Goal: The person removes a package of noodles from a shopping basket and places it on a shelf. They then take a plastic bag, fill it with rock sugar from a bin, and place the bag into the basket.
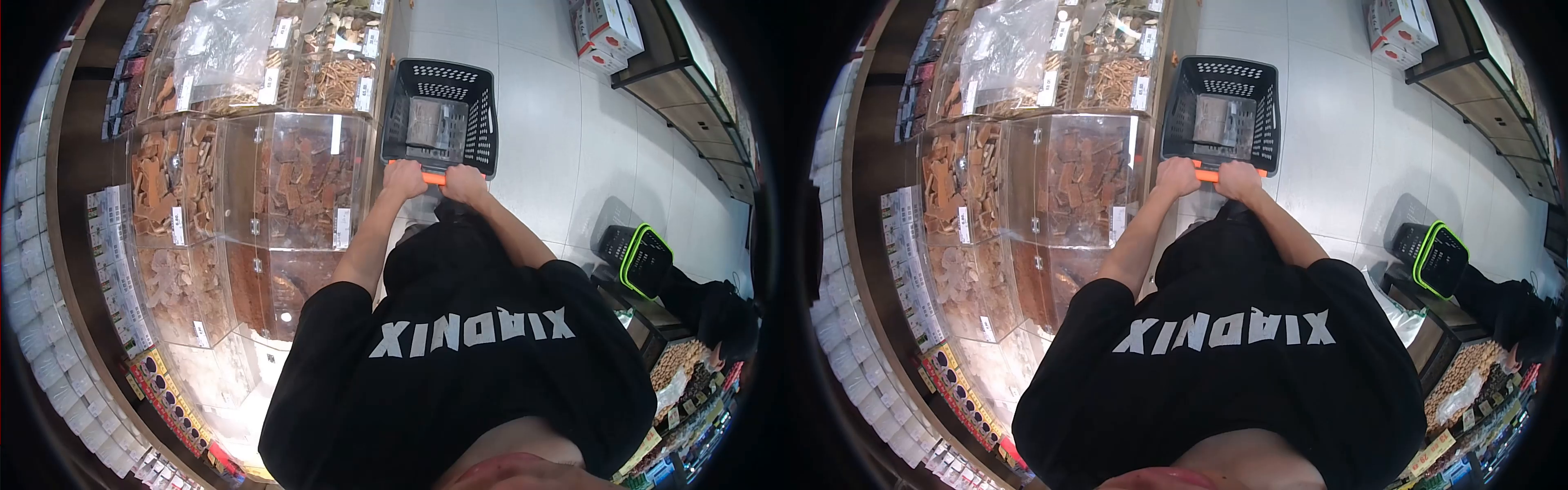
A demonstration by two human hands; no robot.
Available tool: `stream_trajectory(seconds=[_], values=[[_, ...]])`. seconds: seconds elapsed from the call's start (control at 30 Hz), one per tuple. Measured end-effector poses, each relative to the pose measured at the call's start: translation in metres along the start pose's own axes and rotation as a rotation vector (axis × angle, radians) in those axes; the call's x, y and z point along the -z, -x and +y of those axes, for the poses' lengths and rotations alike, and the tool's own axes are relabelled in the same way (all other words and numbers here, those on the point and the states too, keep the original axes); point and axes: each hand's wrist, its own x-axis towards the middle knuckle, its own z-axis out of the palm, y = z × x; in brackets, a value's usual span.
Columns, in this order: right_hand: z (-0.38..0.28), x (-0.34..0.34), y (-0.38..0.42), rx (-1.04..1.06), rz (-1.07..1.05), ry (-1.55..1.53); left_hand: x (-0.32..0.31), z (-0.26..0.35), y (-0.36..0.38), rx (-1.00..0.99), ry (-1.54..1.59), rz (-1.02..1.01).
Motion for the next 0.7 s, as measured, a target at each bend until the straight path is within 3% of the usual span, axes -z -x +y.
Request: stream_trajectory(seconds=[0.1,0.27,0.4,0.7], values=[[0.017,0.014,-0.024,0.048,-0.119,-0.085,0.006,0.005,-0.018,0.017,-0.006,-0.015],[0.030,0.045,-0.047,0.070,-0.125,-0.112,0.019,0.010,-0.053,0.066,-0.016,0.019],[0.030,0.063,-0.046,0.096,-0.164,-0.143,0.027,0.010,-0.064,0.025,-0.070,-0.081],[0.028,0.029,-0.041,0.104,-0.259,-0.228,0.027,0.004,-0.061,-0.097,-0.196,-0.092]])
